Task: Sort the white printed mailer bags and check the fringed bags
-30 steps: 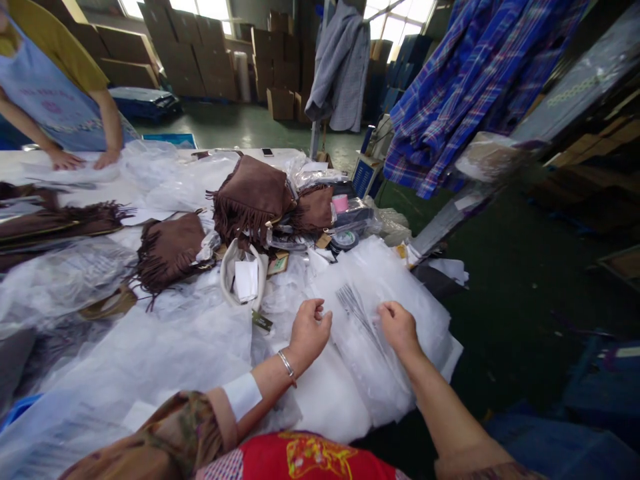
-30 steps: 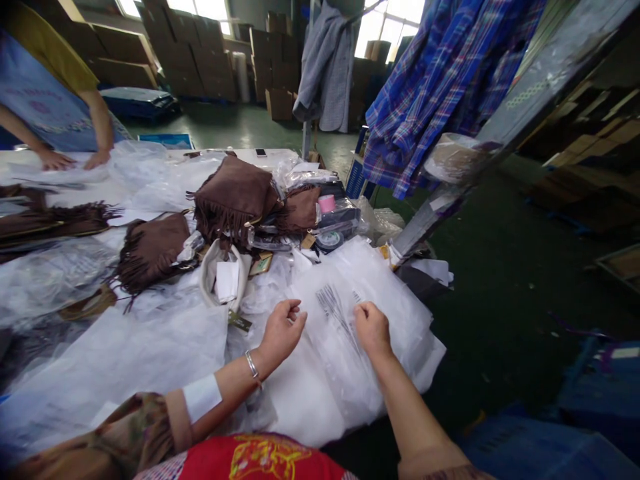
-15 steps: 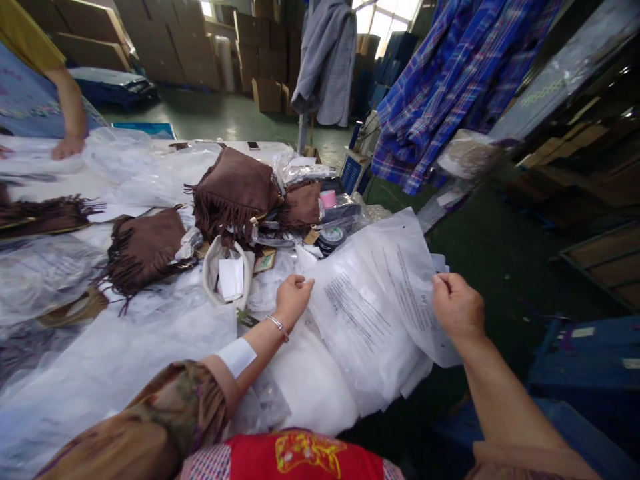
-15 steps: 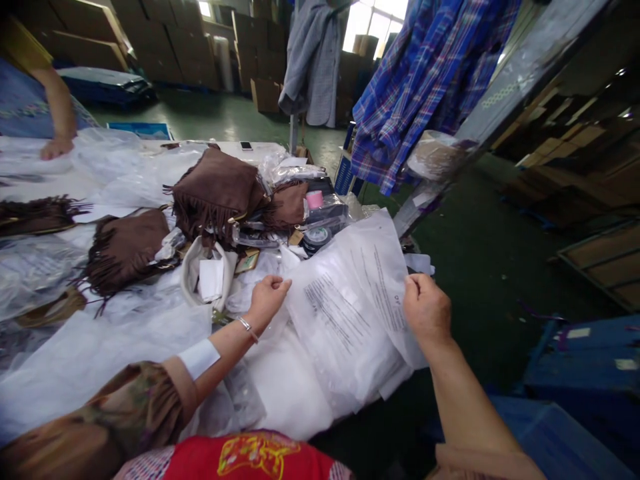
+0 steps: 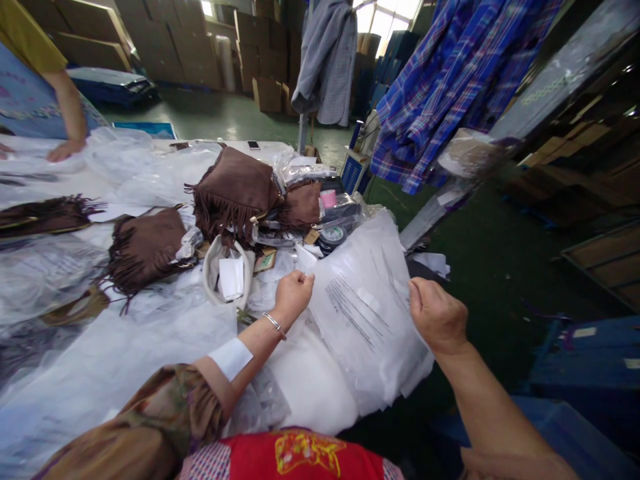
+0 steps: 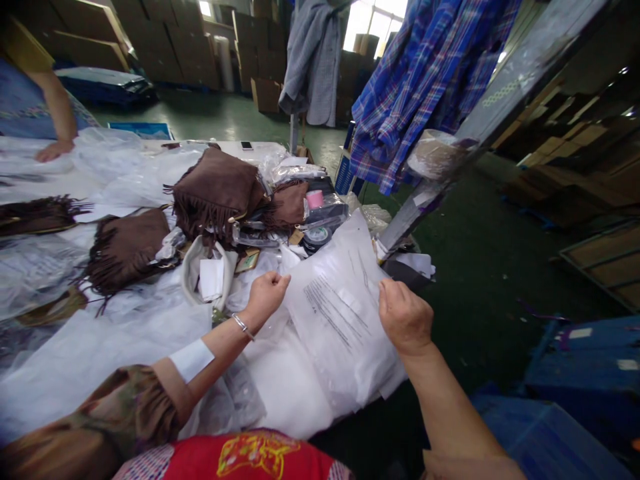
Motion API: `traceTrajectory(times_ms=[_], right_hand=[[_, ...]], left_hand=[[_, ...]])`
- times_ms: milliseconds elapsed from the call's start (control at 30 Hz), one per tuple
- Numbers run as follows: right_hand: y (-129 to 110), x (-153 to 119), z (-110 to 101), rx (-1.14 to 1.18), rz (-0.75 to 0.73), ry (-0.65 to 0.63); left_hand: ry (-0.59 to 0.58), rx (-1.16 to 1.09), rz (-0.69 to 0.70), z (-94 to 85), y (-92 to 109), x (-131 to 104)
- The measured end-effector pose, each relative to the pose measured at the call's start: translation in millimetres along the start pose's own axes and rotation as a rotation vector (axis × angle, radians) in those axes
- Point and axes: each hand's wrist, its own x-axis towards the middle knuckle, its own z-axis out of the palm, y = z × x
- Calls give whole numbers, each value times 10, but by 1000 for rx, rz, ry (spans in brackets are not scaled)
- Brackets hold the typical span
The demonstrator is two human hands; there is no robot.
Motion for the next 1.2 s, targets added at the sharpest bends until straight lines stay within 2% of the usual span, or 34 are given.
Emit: traceTrajectory(times_ms=[100, 167, 333, 433, 500, 600, 733, 833, 933, 1000, 1067, 1100, 1167, 1200], right_hand=[[-129, -97, 116, 85, 8, -58], [-140, -157, 181, 156, 75, -92], [30, -220, 215, 202, 304, -94], [146, -220, 195, 128, 429, -88], [157, -220, 196, 111, 457, -92], [52, -236, 235, 153, 428, -117], [-61, -283, 353, 210, 417, -164], [149, -274, 460, 174, 488, -220], [517, -173, 497, 53, 663, -276], [633, -87, 466, -14, 717, -240], [512, -45, 425, -37, 627, -128], [362, -56, 417, -8, 515, -70], [-45, -158, 452, 148, 191, -53], [-256, -242, 501, 267, 9, -124]], left_hand=[[-17, -210, -55, -47, 92, -15], [-68, -433, -152, -69, 120, -12], [-205, -1117, -488, -94, -3, 13], [-309, -1349, -570, -43, -104, -82], [-400, -1326, -542, 53, -121, -225], [-477, -1077, -496, 296, -85, -480], [-447, -737, -483, 655, -91, -655], [-367, -541, -485, 777, -193, -635], [-364, -507, -483, 740, -318, -586], [-361, -491, -476, 678, -390, -565], [-352, -453, -464, 627, -453, -556], [-350, -431, -456, 610, -483, -553], [-357, -403, -436, 595, -544, -547], [-364, -396, -424, 591, -575, -541]])
